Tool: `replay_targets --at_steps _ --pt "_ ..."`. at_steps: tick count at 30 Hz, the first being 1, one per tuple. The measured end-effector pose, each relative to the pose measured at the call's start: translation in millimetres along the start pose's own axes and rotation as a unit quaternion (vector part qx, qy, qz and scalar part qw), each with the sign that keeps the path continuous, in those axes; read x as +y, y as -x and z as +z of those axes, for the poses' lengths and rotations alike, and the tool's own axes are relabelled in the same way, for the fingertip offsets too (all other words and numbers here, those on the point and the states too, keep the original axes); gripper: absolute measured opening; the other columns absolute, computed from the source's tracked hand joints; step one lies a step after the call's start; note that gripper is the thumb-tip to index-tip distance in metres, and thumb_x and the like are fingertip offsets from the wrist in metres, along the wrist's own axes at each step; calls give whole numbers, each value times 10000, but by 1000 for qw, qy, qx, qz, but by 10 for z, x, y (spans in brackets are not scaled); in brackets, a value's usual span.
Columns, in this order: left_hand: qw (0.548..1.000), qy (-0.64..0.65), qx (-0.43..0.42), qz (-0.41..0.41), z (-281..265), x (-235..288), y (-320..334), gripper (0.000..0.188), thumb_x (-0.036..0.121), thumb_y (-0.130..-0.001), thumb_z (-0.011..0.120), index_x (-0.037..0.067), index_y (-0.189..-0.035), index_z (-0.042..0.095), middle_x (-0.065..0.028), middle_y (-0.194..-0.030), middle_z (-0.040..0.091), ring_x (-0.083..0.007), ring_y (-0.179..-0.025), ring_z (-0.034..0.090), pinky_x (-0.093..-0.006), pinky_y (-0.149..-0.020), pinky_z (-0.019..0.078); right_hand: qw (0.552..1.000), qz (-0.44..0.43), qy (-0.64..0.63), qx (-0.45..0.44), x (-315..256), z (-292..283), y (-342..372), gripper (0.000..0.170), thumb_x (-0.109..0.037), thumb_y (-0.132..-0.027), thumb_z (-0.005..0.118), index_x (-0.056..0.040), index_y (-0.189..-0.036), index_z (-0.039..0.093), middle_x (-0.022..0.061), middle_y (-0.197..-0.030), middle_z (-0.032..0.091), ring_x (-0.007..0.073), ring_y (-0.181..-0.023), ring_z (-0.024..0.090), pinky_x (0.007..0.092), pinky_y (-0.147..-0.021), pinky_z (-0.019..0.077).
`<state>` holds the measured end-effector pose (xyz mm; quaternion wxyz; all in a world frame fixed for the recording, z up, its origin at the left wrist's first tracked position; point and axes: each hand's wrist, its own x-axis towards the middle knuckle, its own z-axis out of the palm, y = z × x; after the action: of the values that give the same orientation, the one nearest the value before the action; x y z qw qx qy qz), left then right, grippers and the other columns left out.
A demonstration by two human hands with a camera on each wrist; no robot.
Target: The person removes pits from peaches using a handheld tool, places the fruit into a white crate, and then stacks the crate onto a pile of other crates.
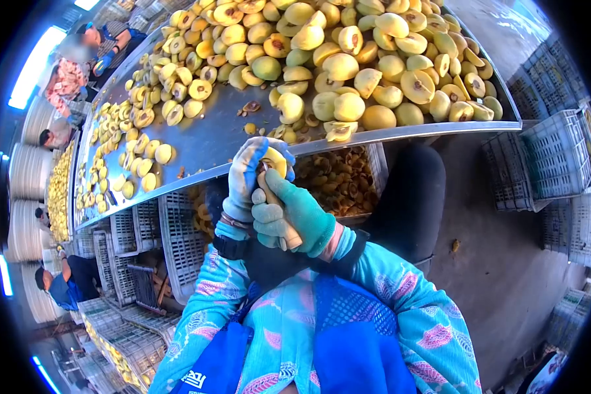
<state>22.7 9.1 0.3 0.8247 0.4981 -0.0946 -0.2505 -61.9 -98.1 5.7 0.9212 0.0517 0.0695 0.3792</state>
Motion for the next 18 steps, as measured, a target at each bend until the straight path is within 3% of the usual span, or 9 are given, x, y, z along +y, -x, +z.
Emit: replay_targets --at_steps 4,5,6,8,10,13,14,15,18 --pt "965 209 158 -16 -215 73 239 262 231 -911 540 -10 -1004 581 -161 -846 637 -249 -683 619 -335 -601 527 986 43 150 -51 93 22 9 398 -523 -957 399 -150 -876 513 -36 -590 443 87 -439 374 240 -445 348" --pt "943 -209 223 128 -278 182 405 263 222 -885 586 -16 -999 589 -158 -847 638 -252 -694 619 -331 -634 520 984 55 160 -56 74 43 51 403 -537 -947 408 -154 -858 498 -33 -602 444 83 -455 381 240 -447 346" --pt "734 -584 240 251 -369 349 581 272 212 -859 632 -21 -994 597 -156 -849 639 -254 -706 619 -328 -667 512 984 54 161 -56 22 -145 95 403 -537 -947 408 -154 -858 498 -33 -602 444 83 -455 381 240 -447 346" --pt "773 -501 381 82 -902 560 606 241 115 -774 685 -14 -970 630 -155 -917 650 -250 -816 636 -326 -760 503 989 5 22 149 -178 -688 81 413 -559 -930 424 -159 -838 475 -33 -603 431 94 -469 398 252 -445 347" --pt "568 -749 277 199 -648 703 394 255 104 -720 695 15 -955 652 -148 -978 650 -277 -927 621 -351 -829 487 981 4 27 194 -131 -821 110 414 -565 -923 431 -163 -831 466 -35 -602 421 102 -475 403 261 -444 347" --pt "452 -822 60 341 -53 521 -496 371 85 -750 613 99 -1120 607 -130 -1143 597 -351 -1049 557 -399 -935 438 966 -28 116 231 -57 -589 126 399 -561 -920 436 -173 -828 459 -31 -599 413 123 -493 413 276 -447 347" --pt "544 -795 30 265 42 318 -793 386 106 -777 570 138 -1161 588 -115 -1198 570 -349 -1084 530 -403 -934 436 953 -69 170 241 -53 -465 144 393 -556 -921 437 -175 -826 462 -31 -599 422 123 -494 413 272 -449 349" --pt "320 -852 -139 391 -169 59 -1134 344 152 -804 543 153 -1143 603 -126 -1167 569 -344 -1068 524 -408 -887 455 952 -79 172 242 -90 -312 207 393 -556 -921 437 -175 -826 462 -31 -599 422 123 -494 413 272 -449 349" --pt "491 -825 -200 197 -90 247 -1295 405 120 -719 653 142 -1122 616 -115 -1195 556 -326 -1096 532 -390 -900 466 901 -143 258 320 -234 -119 331 342 -467 -945 479 -137 -863 521 -19 -610 468 114 -474 436 277 -418 368"
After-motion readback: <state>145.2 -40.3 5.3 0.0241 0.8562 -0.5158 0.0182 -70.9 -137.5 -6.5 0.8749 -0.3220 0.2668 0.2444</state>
